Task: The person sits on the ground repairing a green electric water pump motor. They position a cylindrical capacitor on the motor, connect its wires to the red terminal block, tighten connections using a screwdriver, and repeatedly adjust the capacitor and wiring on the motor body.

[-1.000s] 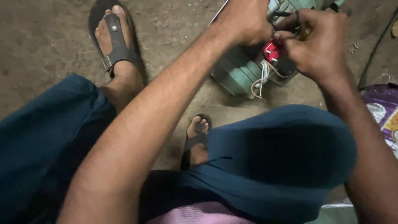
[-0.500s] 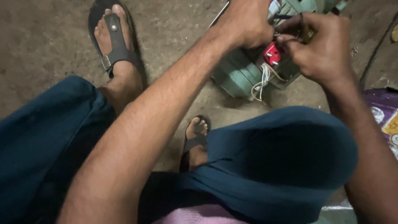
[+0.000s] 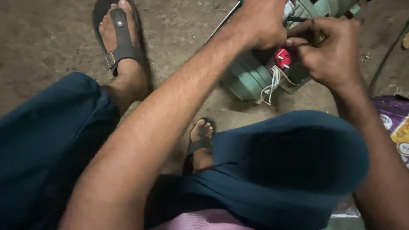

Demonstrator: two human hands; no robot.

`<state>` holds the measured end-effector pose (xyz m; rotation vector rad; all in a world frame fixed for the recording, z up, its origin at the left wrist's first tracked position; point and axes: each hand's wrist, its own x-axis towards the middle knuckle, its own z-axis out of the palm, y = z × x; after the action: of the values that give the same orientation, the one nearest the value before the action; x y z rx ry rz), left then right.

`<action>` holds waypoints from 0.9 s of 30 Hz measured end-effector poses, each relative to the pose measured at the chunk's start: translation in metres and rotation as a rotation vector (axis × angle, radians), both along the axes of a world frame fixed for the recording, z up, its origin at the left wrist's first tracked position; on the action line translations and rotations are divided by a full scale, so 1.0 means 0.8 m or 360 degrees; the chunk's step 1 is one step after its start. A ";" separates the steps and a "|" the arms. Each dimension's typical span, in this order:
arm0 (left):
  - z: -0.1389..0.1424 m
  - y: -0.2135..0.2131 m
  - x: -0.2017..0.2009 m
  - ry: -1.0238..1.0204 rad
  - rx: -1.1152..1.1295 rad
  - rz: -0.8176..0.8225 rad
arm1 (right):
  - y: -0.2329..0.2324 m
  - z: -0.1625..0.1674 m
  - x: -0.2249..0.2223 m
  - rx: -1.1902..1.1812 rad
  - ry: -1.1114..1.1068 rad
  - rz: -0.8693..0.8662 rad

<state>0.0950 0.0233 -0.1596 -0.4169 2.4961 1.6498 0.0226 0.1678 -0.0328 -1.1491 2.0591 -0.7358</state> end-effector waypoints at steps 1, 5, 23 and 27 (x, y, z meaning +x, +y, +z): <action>-0.001 0.000 0.000 -0.0034 0.0011 -0.0005 | -0.002 -0.001 0.000 -0.0001 0.0026 0.0033; -0.002 0.000 -0.001 0.0053 -0.0072 -0.0031 | 0.001 -0.005 -0.007 0.0141 0.0012 -0.0025; 0.008 0.000 0.000 -0.0100 -0.0012 -0.0002 | 0.007 -0.013 -0.012 0.0108 0.0021 0.0075; 0.009 0.000 0.000 -0.0131 -0.0007 -0.0036 | 0.002 -0.012 -0.014 0.0016 0.0213 0.0282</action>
<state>0.0952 0.0232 -0.1526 -0.4459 2.4367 1.5858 0.0114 0.1696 -0.0427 -1.3877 2.0333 -0.5761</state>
